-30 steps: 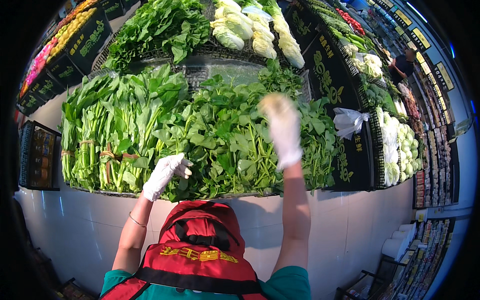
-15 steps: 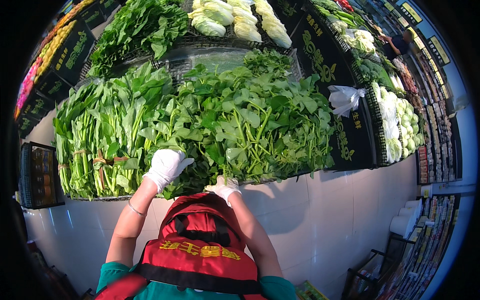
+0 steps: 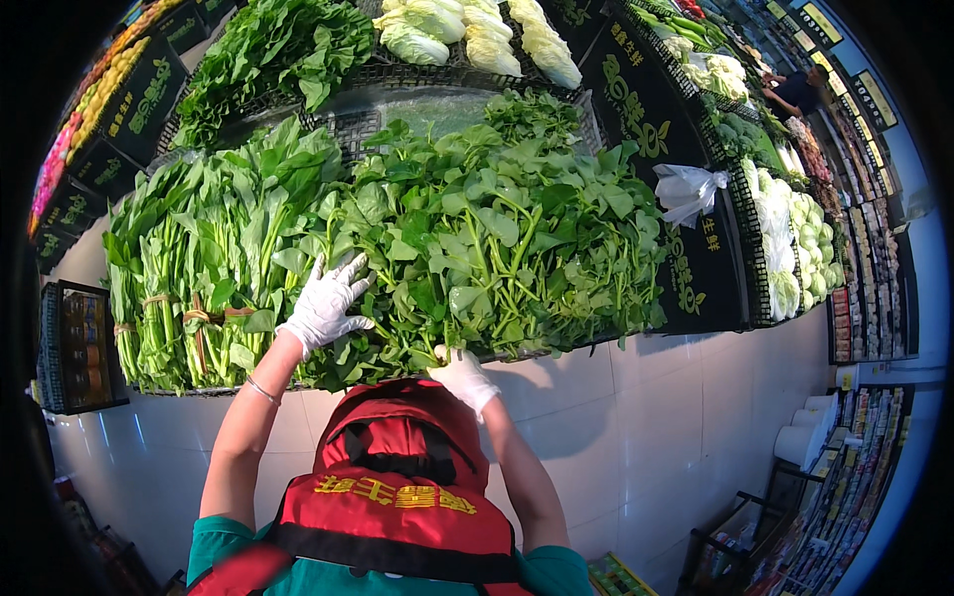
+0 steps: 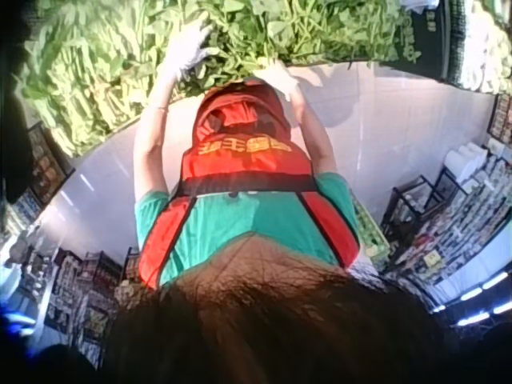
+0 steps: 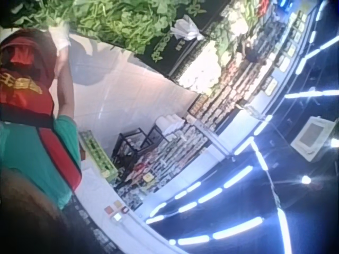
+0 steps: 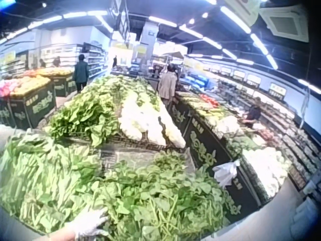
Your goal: The person selects and inspects leafy green vegetables from a supermarket produce display, handling them with gloved hands. The person then moves to another section and places a cauliflower into a plastic bag.
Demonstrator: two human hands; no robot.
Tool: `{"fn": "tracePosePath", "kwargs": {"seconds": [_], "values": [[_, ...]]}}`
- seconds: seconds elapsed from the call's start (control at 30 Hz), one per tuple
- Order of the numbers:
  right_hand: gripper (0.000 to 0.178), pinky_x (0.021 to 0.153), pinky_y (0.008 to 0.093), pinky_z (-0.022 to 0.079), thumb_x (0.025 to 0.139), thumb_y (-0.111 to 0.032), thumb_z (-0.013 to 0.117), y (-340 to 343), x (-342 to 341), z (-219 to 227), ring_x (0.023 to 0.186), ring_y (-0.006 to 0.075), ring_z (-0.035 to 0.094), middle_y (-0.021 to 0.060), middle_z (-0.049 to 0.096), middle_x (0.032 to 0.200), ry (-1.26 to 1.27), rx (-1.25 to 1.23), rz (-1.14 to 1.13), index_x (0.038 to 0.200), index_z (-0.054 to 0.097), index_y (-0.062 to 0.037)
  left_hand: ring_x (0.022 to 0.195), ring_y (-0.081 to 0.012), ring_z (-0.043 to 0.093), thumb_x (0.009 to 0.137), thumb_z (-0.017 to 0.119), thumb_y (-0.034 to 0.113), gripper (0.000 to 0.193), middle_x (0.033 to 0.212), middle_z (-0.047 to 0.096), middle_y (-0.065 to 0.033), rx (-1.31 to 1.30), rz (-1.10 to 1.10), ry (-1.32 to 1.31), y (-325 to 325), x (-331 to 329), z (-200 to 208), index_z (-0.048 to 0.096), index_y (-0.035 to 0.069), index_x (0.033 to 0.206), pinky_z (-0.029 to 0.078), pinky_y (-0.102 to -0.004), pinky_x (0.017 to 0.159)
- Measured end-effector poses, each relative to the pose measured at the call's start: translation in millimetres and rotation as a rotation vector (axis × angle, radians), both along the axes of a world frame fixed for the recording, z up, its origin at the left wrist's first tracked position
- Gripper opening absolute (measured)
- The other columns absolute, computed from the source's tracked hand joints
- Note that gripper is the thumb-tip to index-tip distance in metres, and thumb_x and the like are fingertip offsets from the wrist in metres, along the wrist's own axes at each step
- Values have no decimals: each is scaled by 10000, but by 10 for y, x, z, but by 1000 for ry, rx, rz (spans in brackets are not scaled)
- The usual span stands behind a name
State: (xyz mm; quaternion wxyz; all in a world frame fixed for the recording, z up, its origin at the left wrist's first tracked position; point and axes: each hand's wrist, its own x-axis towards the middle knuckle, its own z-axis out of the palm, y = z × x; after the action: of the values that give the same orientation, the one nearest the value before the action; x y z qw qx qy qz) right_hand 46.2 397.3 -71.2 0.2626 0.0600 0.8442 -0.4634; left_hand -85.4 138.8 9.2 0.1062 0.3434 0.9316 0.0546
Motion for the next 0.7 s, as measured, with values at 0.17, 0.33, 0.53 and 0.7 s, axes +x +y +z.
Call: {"fn": "tracePosePath", "kwargs": {"seconds": [0.17, 0.33, 0.53, 0.7], "values": [[141, 681, 262, 434, 881, -78, 690, 6, 145, 583, 754, 78, 503, 11, 606, 820, -170, -525, -175, 848, 577, -2, 1424, -302, 331, 770, 718, 538, 765, 1537, 358, -136, 41, -32, -24, -42, -93, -98, 528, 128, 1388, 151, -580, 1182], [123, 777, 253, 495, 904, -52, 664, -116, 7, 1084, 818, 116, 616, 39, 660, 868, -132, -931, -230, 1012, 633, 0, 1342, -291, 430, 817, 715, 452, 605, 1432, 481, -135, 286, 13, -70, -28, -5, 156, 594, 134, 1317, 176, -562, 1170], [249, 744, 268, 490, 915, -156, 626, -414, -283, 1153, 845, 140, 621, 67, 658, 963, -235, -1271, -199, 1115, 627, -7, 1115, -191, 609, 914, 685, 281, 404, 1188, 658, -94, 924, 435, -853, -20, 237, 577, 639, 22, 1221, 463, -305, 948], [267, 713, 285, 482, 928, -169, 609, -628, -318, 995, 841, 199, 612, 123, 642, 942, -409, -1483, -195, 1138, 604, -3, 1102, -195, 617, 924, 662, 256, 588, 1196, 640, -107, 1654, 422, -1430, 224, 422, 483, 447, 18, 1416, 494, -339, 970]]}}
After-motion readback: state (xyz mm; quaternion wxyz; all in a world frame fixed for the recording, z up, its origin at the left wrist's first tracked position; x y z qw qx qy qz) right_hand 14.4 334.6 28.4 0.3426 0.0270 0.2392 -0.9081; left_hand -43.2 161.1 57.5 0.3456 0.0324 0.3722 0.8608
